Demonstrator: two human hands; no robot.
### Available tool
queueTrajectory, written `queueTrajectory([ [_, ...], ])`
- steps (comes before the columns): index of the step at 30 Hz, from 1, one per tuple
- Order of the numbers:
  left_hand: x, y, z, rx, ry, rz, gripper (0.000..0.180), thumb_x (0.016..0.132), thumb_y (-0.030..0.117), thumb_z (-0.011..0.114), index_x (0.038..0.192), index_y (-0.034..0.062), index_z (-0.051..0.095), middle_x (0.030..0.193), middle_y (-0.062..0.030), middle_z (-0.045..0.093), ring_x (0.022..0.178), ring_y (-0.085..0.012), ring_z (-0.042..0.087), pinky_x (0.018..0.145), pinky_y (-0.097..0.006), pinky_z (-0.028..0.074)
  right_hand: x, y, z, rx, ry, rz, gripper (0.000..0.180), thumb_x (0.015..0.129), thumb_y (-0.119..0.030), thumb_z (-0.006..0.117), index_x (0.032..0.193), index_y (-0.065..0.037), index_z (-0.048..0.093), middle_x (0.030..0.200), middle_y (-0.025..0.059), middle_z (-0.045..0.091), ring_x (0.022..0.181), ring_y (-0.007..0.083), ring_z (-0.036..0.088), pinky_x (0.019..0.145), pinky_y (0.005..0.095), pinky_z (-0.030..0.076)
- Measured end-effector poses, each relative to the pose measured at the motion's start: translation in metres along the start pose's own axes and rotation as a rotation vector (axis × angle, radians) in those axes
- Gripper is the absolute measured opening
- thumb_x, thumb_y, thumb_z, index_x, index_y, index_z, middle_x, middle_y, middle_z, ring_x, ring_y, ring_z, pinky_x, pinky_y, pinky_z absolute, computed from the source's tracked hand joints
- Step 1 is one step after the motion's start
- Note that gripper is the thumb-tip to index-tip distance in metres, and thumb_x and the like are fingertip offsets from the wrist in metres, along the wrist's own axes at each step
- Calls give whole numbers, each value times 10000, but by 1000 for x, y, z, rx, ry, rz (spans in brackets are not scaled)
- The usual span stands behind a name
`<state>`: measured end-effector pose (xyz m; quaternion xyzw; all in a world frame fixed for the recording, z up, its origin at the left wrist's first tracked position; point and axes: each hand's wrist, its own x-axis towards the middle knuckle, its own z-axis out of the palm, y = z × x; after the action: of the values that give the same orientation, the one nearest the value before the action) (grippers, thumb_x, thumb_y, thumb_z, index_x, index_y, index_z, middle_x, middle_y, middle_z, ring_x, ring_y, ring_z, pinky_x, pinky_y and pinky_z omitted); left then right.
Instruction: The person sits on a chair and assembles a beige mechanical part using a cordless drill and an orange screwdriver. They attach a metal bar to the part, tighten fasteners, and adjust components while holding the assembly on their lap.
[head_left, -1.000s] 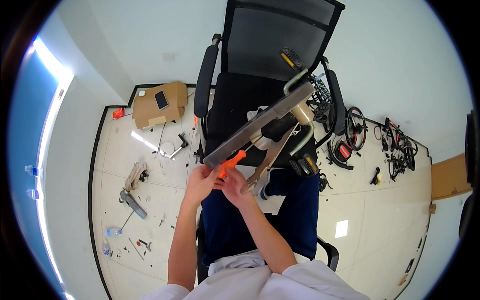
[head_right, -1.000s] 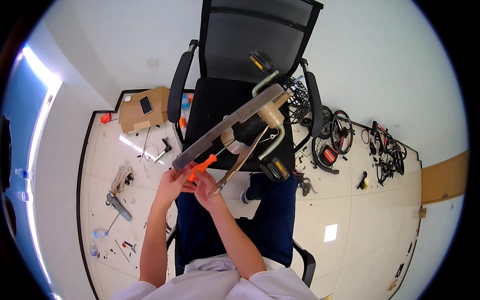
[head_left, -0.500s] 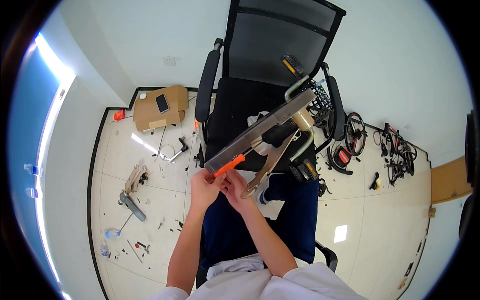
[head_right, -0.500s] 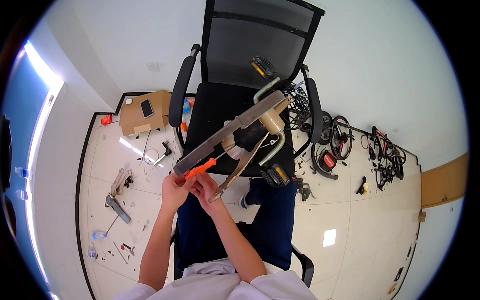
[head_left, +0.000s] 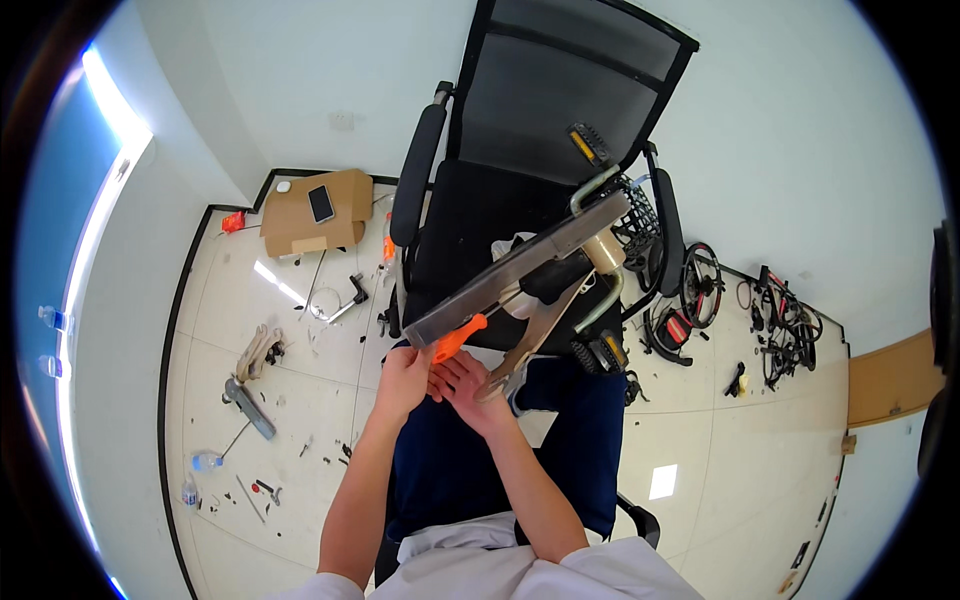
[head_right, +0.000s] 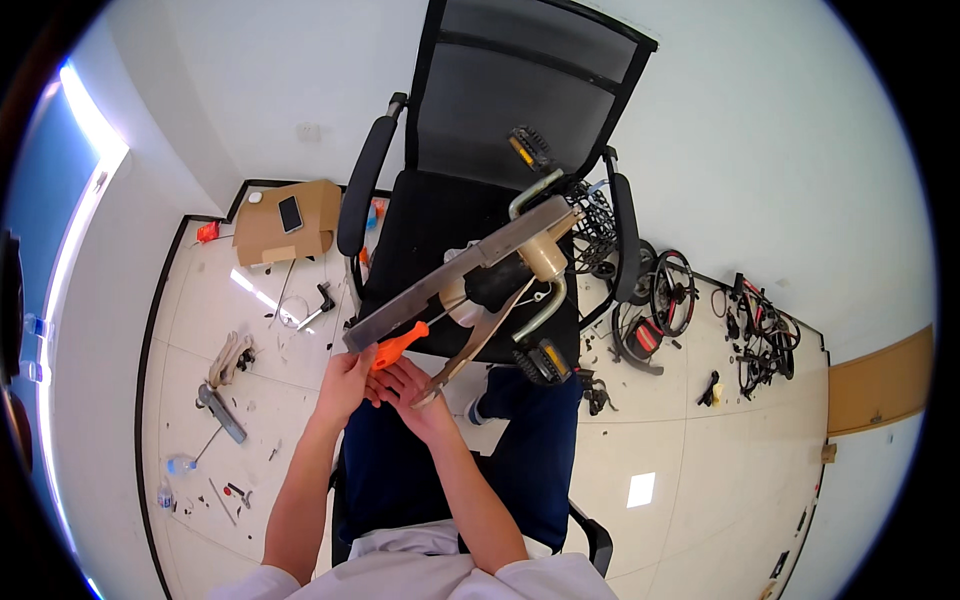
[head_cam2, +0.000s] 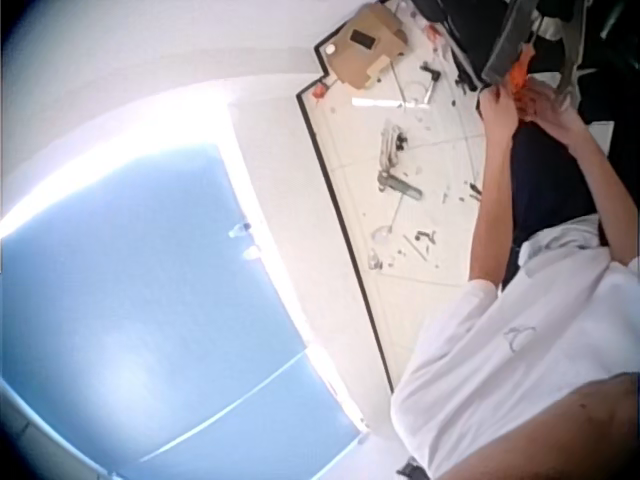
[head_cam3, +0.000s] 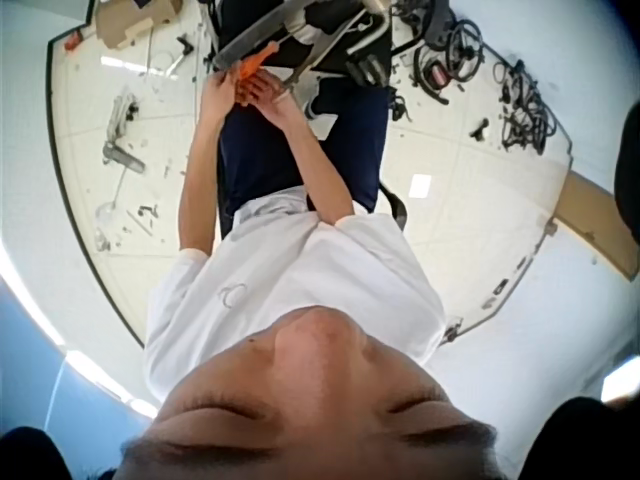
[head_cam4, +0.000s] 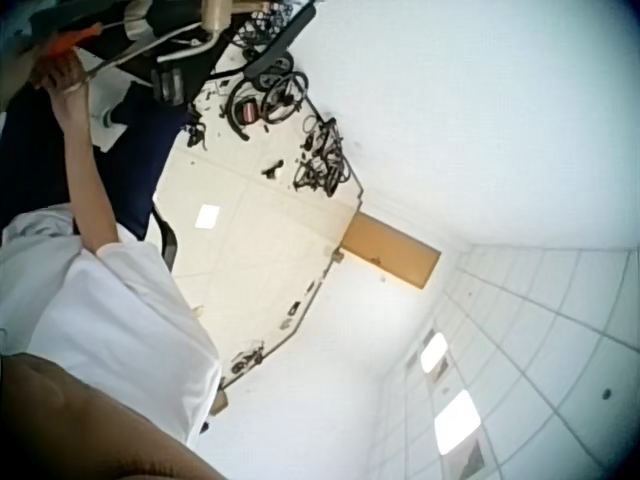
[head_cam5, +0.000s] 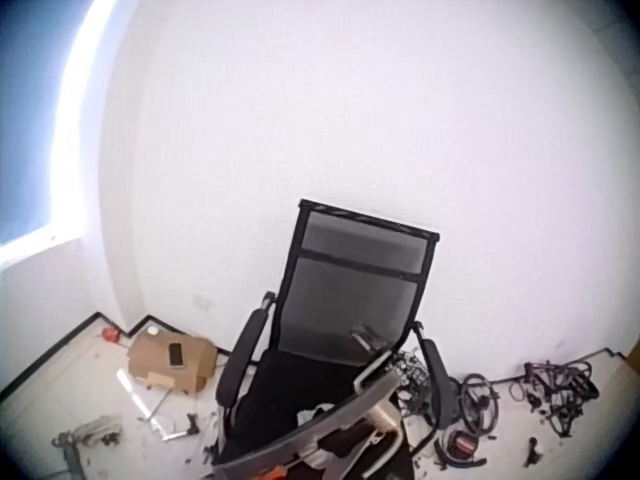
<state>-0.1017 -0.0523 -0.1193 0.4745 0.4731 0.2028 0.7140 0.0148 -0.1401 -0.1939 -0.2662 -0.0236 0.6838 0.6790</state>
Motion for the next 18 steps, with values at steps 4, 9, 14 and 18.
queueTrajectory([
  [4,0,6,-1,115,-15,-58,521,1057,343,448,810,-87,607,661,-134,639,474,-160,606,395,-274,449,7,5,9,222,-217,50,382,976,-343,530,1231,-62,576,1060,92,629,885,262,612,756,441,526],
  [9,-1,5,-2,123,-16,-28,422,1035,279,507,888,-93,642,612,-99,614,465,-145,587,394,-276,431,14,9,8,174,-184,-4,450,979,-382,543,1310,-78,559,1069,95,654,721,269,591,653,422,511],
  [14,-7,28,-8,344,-154,84,332,1017,233,549,1006,-79,663,609,-78,595,472,-127,574,430,-254,441,22,12,-6,158,-200,-70,437,975,-356,597,1306,-73,559,1055,94,660,722,258,587,628,410,498],
  [18,-4,9,-8,265,-173,59,380,1026,265,526,897,-74,640,572,-77,582,452,-137,558,429,-260,433,25,15,-16,217,-225,-41,452,963,-328,632,1326,-73,546,1140,98,659,1000,275,613,851,440,507],
])
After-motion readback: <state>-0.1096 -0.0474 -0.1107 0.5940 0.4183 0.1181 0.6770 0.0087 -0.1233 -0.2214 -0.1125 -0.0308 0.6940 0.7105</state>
